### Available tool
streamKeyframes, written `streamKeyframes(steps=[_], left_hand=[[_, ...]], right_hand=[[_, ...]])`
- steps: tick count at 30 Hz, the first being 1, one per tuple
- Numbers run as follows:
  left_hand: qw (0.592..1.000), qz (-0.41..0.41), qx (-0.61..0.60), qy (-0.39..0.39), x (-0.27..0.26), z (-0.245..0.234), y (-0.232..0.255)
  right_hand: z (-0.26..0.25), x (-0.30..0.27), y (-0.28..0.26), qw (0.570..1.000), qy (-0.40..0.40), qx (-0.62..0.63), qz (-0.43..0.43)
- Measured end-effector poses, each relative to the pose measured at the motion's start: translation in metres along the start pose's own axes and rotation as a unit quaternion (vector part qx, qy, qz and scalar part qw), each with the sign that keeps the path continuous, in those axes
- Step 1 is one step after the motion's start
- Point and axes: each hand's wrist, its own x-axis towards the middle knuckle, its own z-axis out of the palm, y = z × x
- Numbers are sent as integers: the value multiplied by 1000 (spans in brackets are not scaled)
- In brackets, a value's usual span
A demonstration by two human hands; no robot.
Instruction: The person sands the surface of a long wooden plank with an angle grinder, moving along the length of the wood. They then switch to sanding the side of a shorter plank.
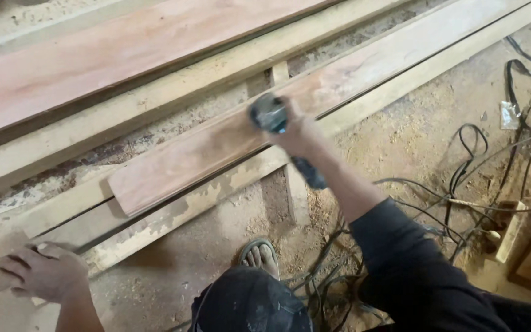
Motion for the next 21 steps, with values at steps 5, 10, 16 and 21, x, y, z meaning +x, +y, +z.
streamKeyframes(steps=[5, 10, 16, 21], left_hand=[[994, 58, 26, 84, 0, 17, -15], [999, 23, 21, 17, 1, -2, -1], [996, 51, 22, 67, 0, 8, -9], [991, 73, 59, 92, 1, 16, -18]], right_hand=[[38, -5, -31, 997, -74, -1, -17], [5, 12, -16, 997, -69, -31, 15], [-45, 37, 31, 994, -30, -37, 95], [-59, 39, 52, 989, 16, 49, 142]])
